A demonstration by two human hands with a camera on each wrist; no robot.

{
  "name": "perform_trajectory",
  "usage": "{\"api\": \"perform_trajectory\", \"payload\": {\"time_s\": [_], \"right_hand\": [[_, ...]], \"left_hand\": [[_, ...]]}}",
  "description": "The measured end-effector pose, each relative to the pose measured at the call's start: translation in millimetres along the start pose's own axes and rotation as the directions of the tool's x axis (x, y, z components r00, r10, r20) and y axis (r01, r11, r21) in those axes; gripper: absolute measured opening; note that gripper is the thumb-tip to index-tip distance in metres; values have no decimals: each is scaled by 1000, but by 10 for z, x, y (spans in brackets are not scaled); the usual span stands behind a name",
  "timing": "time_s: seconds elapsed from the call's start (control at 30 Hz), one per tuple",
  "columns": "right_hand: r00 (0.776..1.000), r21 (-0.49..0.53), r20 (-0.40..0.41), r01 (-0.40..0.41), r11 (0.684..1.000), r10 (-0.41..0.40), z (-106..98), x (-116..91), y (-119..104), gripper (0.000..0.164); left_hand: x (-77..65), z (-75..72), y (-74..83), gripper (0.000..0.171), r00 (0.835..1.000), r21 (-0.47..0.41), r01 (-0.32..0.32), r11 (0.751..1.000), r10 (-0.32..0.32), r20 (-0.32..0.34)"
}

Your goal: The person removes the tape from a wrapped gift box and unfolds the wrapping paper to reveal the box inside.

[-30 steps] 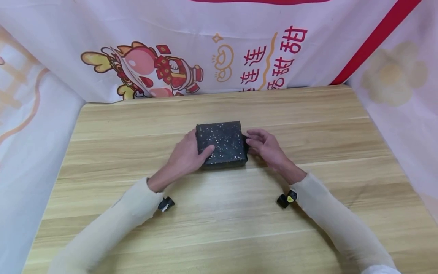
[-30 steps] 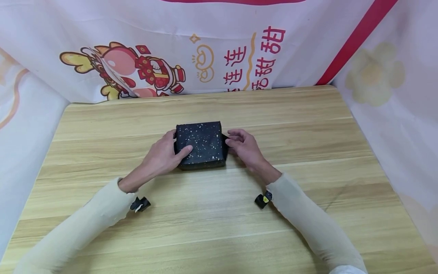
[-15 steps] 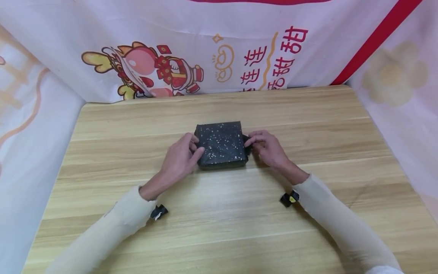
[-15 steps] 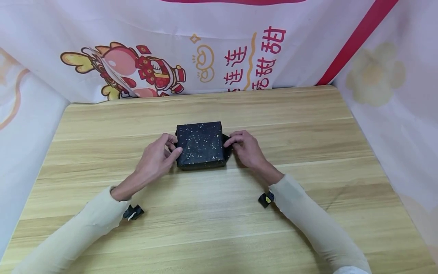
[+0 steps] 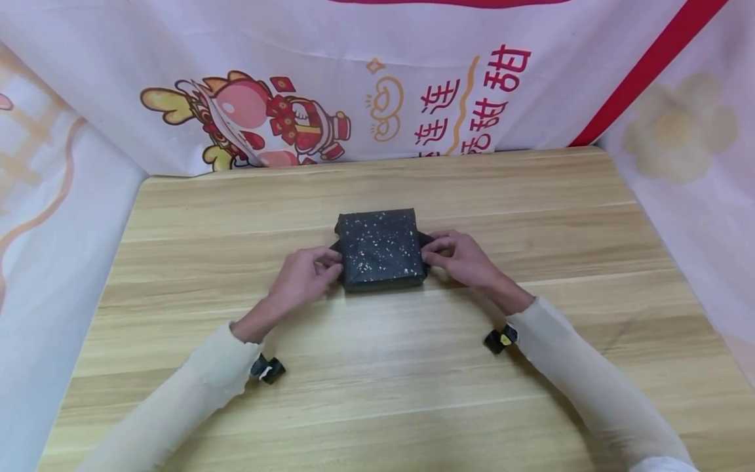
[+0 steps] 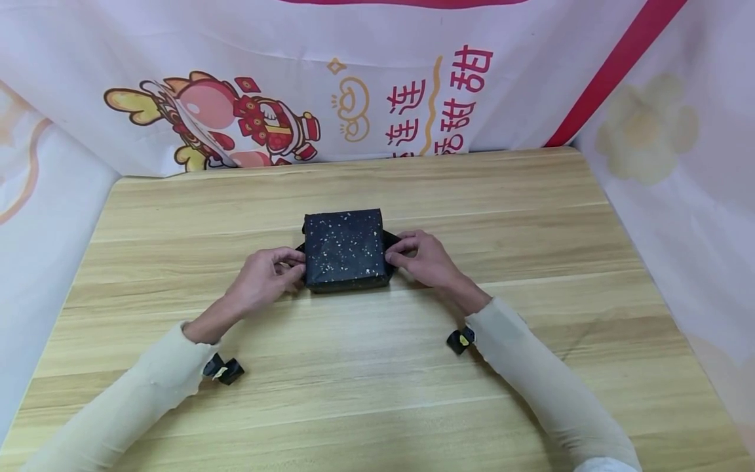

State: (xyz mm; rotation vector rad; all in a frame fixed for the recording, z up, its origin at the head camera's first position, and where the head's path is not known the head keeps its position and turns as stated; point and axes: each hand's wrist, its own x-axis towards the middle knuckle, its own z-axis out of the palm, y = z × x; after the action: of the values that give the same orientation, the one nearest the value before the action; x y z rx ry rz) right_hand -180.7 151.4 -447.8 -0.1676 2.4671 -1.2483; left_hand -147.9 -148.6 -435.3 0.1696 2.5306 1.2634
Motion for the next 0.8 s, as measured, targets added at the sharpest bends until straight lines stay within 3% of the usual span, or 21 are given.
{"api": "perform_trajectory", "payload": {"time_s": [0.13, 0.27, 0.57, 0.8], "right_hand": [[1000, 40, 8, 5, 999, -5, 6, -2, -4, 21], [1000, 96, 25, -9, 995, 7, 9, 3, -3, 24], [999, 167, 40, 3, 986, -10, 7, 17, -20, 22], [999, 193, 43, 16, 981, -25, -24, -1, 1, 11]], "left_hand": [[18, -21, -25, 29, 998, -28, 32, 999, -31, 51], [10, -49, -65, 31, 997, -30, 13, 999, -10, 73], [-48, -78, -120, 32, 989, 73, -147, 986, 146, 18], [-51, -62, -187, 33, 978, 69, -208, 976, 207, 27]]}}
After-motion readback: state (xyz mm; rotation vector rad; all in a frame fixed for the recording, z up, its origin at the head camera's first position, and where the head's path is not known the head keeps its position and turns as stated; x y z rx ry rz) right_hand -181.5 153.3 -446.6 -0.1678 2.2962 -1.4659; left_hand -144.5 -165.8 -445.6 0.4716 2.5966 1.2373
